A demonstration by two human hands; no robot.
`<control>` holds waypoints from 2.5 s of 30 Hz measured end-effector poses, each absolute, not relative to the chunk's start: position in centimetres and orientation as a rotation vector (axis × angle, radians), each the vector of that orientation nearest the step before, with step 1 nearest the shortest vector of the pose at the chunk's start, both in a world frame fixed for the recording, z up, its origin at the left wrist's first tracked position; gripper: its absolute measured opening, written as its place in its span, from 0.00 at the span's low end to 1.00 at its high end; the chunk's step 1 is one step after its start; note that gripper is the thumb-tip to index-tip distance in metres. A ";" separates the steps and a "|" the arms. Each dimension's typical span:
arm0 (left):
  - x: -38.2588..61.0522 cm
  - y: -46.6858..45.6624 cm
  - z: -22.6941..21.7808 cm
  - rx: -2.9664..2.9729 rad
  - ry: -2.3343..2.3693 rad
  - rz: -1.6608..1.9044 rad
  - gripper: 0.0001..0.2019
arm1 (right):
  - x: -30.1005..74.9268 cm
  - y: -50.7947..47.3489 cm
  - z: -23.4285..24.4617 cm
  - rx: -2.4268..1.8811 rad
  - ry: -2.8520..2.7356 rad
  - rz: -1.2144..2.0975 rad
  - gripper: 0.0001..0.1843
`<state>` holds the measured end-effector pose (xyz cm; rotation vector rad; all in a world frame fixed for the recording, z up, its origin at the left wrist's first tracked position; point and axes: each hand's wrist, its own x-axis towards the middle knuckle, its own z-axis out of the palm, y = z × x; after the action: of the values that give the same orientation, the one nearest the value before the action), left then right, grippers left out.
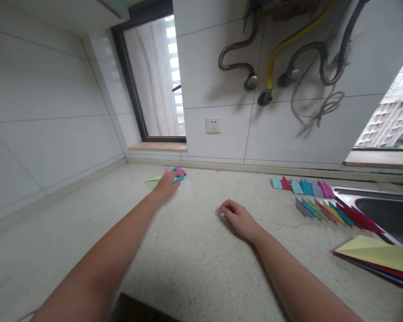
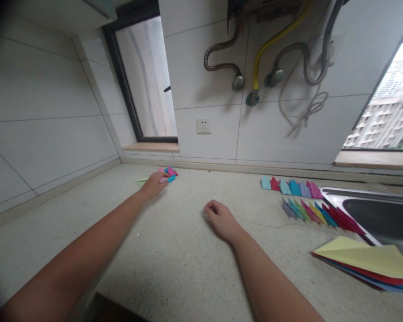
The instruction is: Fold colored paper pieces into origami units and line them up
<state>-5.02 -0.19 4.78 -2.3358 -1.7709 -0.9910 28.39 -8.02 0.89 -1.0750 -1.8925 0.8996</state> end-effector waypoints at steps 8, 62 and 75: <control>-14.8 1.4 4.4 -2.081 -2.017 -0.695 0.23 | 28.6 -7.4 0.5 -1.152 -1.862 0.911 0.12; 11.8 -8.7 2.0 -2.529 -1.524 -3.412 0.10 | 27.9 -8.8 0.3 -0.906 -1.671 1.123 0.15; 11.1 -7.8 3.3 -2.414 -1.703 -3.012 0.11 | 28.9 -8.9 0.8 -0.988 -1.745 0.971 0.09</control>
<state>11.08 -7.83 3.28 -2.4137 -1.7028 -3.0121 28.90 -8.90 0.79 -0.9882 -1.7454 0.9707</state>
